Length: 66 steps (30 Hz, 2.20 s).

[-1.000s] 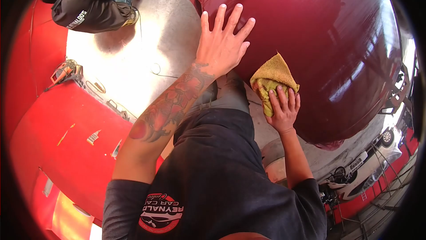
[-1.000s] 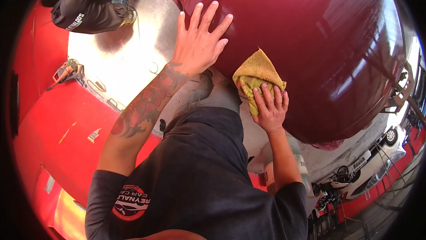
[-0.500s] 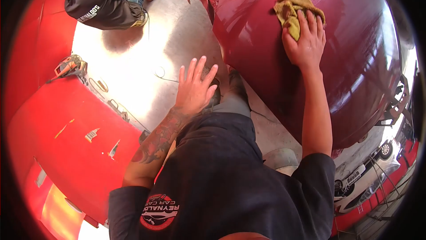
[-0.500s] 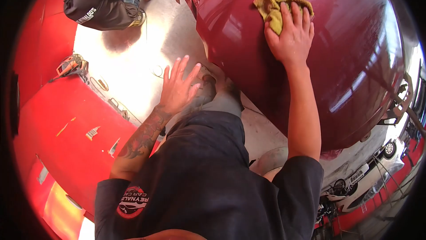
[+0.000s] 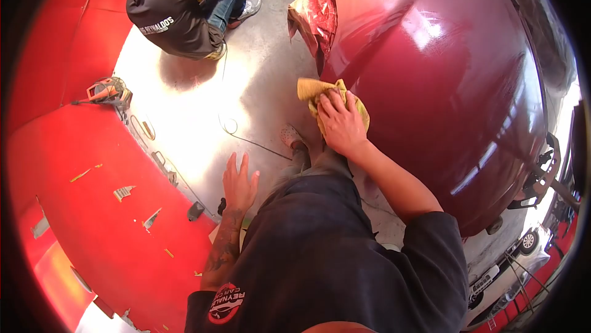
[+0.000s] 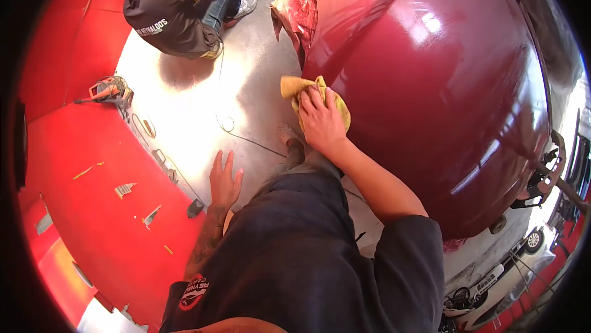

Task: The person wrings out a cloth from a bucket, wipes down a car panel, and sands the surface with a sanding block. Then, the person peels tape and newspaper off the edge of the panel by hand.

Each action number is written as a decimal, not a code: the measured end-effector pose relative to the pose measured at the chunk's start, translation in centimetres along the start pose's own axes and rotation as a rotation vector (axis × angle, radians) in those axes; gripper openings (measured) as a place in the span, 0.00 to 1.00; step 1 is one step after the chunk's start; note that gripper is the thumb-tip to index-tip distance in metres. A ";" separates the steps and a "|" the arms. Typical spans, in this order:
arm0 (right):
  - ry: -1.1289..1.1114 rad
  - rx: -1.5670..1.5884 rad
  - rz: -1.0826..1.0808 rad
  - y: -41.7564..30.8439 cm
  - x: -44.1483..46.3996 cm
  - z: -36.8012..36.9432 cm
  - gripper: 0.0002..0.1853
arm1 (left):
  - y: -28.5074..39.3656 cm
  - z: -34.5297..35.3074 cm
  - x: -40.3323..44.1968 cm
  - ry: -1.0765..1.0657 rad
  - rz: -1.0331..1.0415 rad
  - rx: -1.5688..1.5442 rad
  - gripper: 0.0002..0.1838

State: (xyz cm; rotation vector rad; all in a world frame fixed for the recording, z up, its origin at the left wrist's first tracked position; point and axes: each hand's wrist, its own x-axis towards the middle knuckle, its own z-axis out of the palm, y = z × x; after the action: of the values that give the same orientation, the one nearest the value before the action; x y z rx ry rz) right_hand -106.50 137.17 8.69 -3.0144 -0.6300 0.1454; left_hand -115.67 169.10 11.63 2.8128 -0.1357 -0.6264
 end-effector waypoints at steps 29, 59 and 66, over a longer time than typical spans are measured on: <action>0.287 -0.022 0.908 13.7 21.4 -3.0 0.42 | -23.3 -1.9 6.2 -0.271 -0.432 -0.085 0.30; 0.490 0.180 1.512 35.7 32.3 -6.7 0.40 | 3.3 -30.2 56.6 -0.469 0.473 0.104 0.29; 0.401 0.237 1.580 19.0 27.5 -6.4 0.43 | 14.4 -30.2 64.0 -0.635 0.800 0.284 0.29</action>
State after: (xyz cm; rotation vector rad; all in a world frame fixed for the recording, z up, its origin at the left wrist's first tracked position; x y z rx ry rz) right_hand -73.18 130.59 11.38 -2.3676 1.6275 -0.2917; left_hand -45.46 152.81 15.99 2.3444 -1.4558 -1.2910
